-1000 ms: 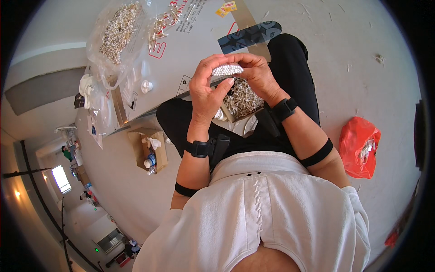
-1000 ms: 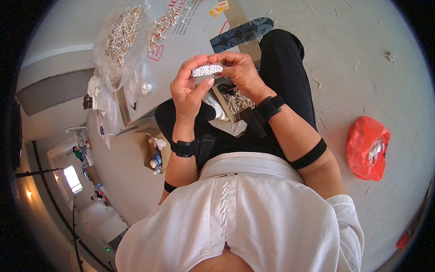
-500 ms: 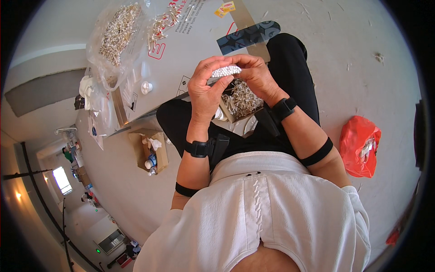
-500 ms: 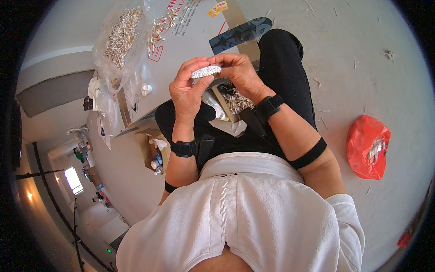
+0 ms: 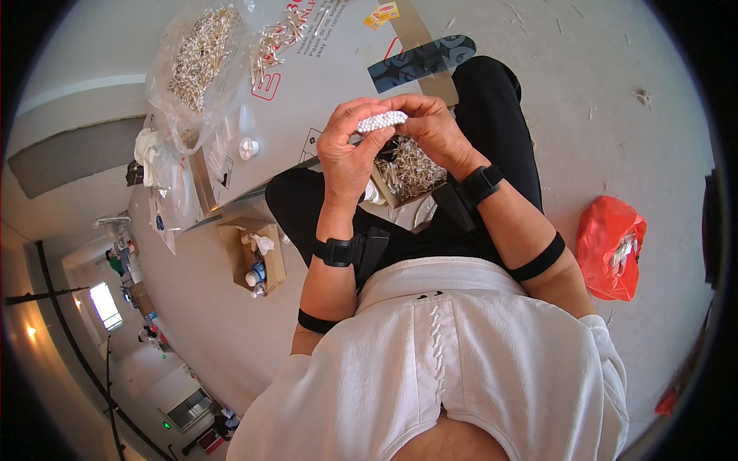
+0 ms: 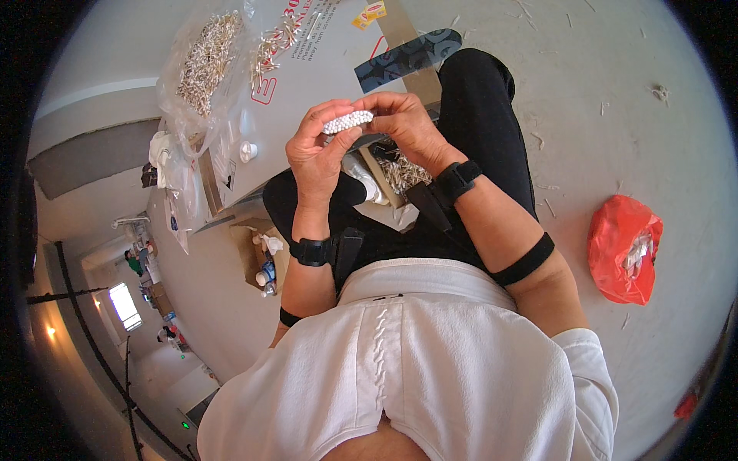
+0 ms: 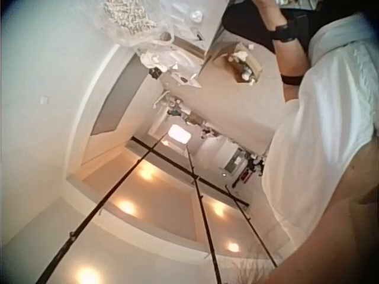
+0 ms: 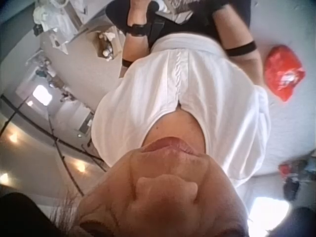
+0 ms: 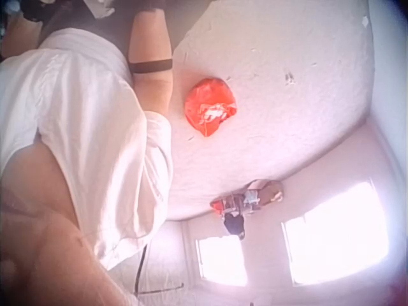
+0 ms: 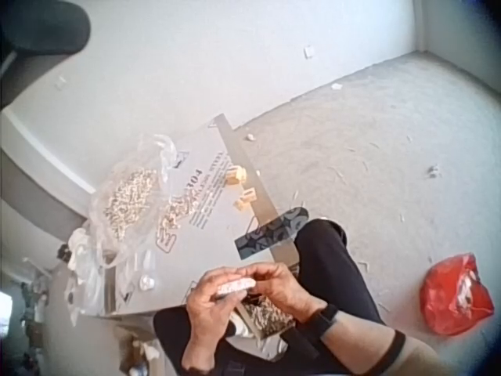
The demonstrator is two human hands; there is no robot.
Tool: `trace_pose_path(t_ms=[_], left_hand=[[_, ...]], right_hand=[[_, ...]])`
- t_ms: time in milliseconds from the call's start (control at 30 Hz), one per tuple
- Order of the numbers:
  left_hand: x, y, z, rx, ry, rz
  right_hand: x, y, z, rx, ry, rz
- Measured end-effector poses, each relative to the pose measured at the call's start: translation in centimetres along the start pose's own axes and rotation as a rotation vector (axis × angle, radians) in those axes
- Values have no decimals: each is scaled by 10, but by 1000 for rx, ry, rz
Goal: Packaging and sorting cotton swabs into a small box in a production setting.
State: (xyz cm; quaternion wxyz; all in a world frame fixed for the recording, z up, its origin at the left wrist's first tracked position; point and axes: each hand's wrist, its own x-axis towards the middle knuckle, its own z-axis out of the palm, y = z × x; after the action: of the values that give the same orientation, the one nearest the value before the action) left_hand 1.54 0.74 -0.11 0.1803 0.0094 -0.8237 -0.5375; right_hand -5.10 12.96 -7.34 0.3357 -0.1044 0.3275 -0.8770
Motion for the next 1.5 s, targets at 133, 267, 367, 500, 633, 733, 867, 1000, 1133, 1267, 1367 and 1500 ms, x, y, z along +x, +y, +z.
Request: trace_pose_path(t_ms=[133, 267, 367, 500, 633, 733, 867, 1000, 1133, 1267, 1367, 1500], left_hand=[[-1, 0, 0, -5, 11, -18], [-1, 1, 1, -51, 16, -69], [-1, 0, 0, -28, 2, -36], [-1, 2, 1, 11, 12, -51], [0, 6, 1, 29, 0, -33], [0, 4, 1, 19, -7, -24], [1, 5, 1, 55, -3, 4], [1, 4, 0, 83, -9, 45], [1, 1, 0, 98, -17, 73], [1, 1, 0, 87, -23, 71], [1, 2, 1, 26, -16, 18], [0, 0, -2, 41, -41, 21]], right_hand=[[1, 1, 0, -6, -6, 18], [0, 0, 0, -21, -4, 25], [0, 0, 1, -24, 0, 29], [0, -1, 2, -14, 4, 26], [-1, -2, 2, -11, 1, 31], [0, -1, 1, -26, -10, 28], [-1, -3, 3, -41, 2, 33], [-1, -2, 3, -28, 2, 19], [-1, -3, 2, -42, 5, 18], [-1, -1, 2, -50, 0, -10], [0, 0, 2, -58, 18, -21], [-1, -2, 3, -93, 42, -15]])
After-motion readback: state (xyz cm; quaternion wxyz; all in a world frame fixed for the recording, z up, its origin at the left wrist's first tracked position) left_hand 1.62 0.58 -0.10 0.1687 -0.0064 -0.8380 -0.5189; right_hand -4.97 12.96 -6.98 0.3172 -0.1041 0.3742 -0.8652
